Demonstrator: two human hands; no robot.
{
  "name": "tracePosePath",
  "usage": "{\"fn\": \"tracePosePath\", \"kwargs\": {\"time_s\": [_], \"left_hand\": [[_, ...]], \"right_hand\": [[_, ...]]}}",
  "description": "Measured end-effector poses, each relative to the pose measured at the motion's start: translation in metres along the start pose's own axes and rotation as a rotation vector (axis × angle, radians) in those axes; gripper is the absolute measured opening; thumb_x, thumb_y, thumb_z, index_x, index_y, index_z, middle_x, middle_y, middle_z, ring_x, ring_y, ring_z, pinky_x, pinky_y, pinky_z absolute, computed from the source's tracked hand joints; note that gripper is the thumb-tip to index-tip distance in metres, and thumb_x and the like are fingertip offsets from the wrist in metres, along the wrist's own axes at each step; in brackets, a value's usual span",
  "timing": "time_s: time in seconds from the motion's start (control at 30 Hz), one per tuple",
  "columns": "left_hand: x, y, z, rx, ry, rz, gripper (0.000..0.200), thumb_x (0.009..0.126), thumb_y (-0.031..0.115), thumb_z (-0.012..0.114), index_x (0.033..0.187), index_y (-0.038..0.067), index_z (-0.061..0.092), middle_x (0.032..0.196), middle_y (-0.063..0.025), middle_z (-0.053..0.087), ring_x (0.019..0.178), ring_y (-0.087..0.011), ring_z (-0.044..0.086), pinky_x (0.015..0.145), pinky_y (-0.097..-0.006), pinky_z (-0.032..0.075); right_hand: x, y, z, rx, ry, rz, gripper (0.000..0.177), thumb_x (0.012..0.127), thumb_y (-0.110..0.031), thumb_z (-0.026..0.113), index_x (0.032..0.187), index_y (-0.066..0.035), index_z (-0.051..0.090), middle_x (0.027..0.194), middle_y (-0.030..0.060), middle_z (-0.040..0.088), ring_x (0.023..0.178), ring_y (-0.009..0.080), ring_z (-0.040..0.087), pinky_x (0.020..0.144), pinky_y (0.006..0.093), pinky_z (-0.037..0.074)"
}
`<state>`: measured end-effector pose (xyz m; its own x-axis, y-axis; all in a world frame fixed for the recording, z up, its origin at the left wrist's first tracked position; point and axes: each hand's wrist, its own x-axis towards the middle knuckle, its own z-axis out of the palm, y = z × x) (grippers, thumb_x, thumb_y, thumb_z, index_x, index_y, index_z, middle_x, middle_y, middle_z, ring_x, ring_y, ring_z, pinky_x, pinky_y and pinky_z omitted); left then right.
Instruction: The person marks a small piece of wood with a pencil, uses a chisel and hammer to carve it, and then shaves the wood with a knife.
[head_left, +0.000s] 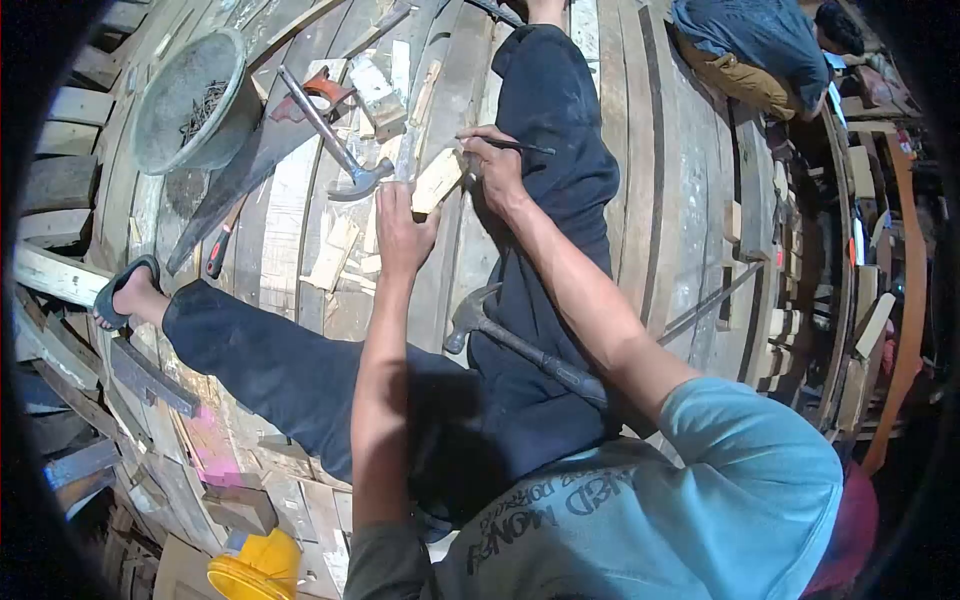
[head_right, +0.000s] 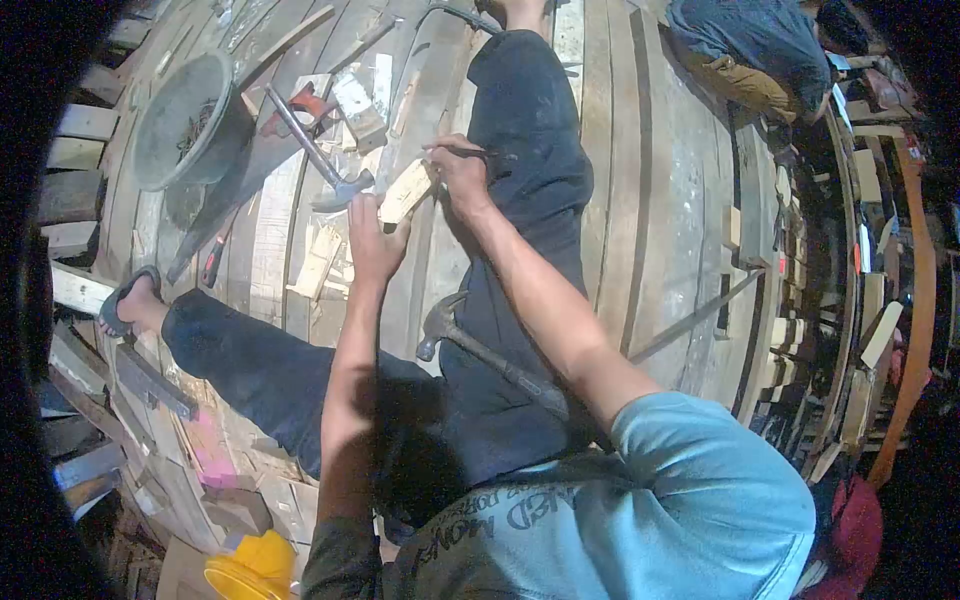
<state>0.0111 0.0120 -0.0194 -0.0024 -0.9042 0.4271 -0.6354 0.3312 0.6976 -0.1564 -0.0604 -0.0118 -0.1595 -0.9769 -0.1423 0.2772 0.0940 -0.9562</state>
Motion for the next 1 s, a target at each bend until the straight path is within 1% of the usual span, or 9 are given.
{"fn": "tracePosePath", "kwargs": {"time_s": [0.2,0.37,0.4,0.6,0.7,0.83,0.87,0.97,1.0], "left_hand": [[0.000,0.001,-0.001,-0.004,-0.030,-0.014,0.043,0.069,0.006,0.077,0.106,-0.003,0.055,0.099,-0.0214,0.051,0.097,-0.0417,0.050,0.085,-0.0490,0.042],[0.001,0.004,-0.003,0.027,0.024,0.026,0.046,0.067,0.003,0.079,0.104,-0.003,0.053,0.099,-0.0224,0.049,0.097,-0.0422,0.050,0.084,-0.0493,0.043],[0.001,0.006,-0.004,0.036,0.034,0.025,0.046,0.067,0.003,0.079,0.105,-0.003,0.053,0.099,-0.0224,0.049,0.097,-0.0423,0.050,0.084,-0.0493,0.043],[-0.003,-0.001,0.000,0.027,0.022,-0.011,0.048,0.070,0.004,0.078,0.111,-0.004,0.054,0.103,-0.0236,0.050,0.100,-0.0431,0.050,0.086,-0.0502,0.043],[-0.002,-0.001,0.001,0.023,0.012,-0.028,0.049,0.070,0.004,0.078,0.112,-0.003,0.054,0.104,-0.0239,0.049,0.101,-0.0433,0.050,0.087,-0.0500,0.043],[-0.002,0.000,0.000,0.027,0.036,-0.029,0.049,0.070,0.004,0.078,0.112,-0.003,0.054,0.105,-0.0237,0.049,0.101,-0.0429,0.050,0.088,-0.0493,0.043],[-0.002,0.000,0.000,0.016,0.020,-0.054,0.048,0.070,0.004,0.078,0.111,-0.003,0.053,0.105,-0.0237,0.049,0.102,-0.0428,0.050,0.089,-0.0487,0.043],[-0.002,-0.006,0.002,-0.057,0.031,-0.106,0.049,0.070,0.004,0.078,0.111,-0.003,0.053,0.105,-0.0233,0.050,0.105,-0.0430,0.049,0.091,-0.0486,0.042],[-0.002,-0.007,0.002,-0.061,0.003,-0.144,0.048,0.072,0.004,0.078,0.112,-0.004,0.053,0.107,-0.0229,0.051,0.107,-0.0430,0.048,0.093,-0.0492,0.040]], "right_hand": [[-0.004,-0.005,0.002,-0.021,-0.006,-0.019,0.011,0.082,-0.004,0.065,0.090,-0.003,0.072,0.090,0.0019,0.064,0.080,0.0119,0.059,0.072,0.0260,0.047],[-0.004,-0.008,0.003,-0.056,0.004,-0.031,0.010,0.083,-0.004,0.065,0.090,-0.003,0.072,0.092,0.0015,0.062,0.081,0.0119,0.058,0.072,0.0265,0.046],[-0.005,-0.008,0.003,-0.033,0.017,0.017,0.011,0.083,-0.003,0.063,0.089,-0.002,0.072,0.091,0.0014,0.061,0.080,0.0117,0.057,0.071,0.0267,0.046],[-0.001,-0.003,0.003,-0.075,-0.011,-0.122,0.012,0.081,-0.002,0.062,0.089,-0.003,0.071,0.086,0.0011,0.060,0.075,0.0123,0.057,0.067,0.0262,0.046],[-0.005,-0.009,0.004,-0.030,-0.017,0.002,0.011,0.080,-0.002,0.063,0.088,-0.003,0.071,0.085,0.0018,0.061,0.075,0.0122,0.058,0.067,0.0259,0.046],[-0.001,-0.003,0.003,-0.020,0.021,-0.027,0.011,0.079,-0.001,0.064,0.089,-0.003,0.069,0.083,0.0025,0.065,0.076,0.0119,0.061,0.068,0.0260,0.049],[-0.001,-0.005,0.003,-0.046,0.046,0.031,0.011,0.080,-0.002,0.065,0.090,-0.003,0.069,0.079,0.0025,0.065,0.071,0.0120,0.061,0.067,0.0258,0.049],[-0.007,-0.017,0.009,0.048,0.057,0.146,0.011,0.080,-0.002,0.064,0.089,-0.002,0.069,0.077,0.0036,0.065,0.069,0.0125,0.061,0.068,0.0261,0.049],[-0.005,-0.014,0.009,-0.030,0.047,0.066,0.011,0.081,-0.001,0.064,0.090,-0.001,0.069,0.079,0.0052,0.066,0.070,0.0131,0.062,0.067,0.0263,0.050]]}}
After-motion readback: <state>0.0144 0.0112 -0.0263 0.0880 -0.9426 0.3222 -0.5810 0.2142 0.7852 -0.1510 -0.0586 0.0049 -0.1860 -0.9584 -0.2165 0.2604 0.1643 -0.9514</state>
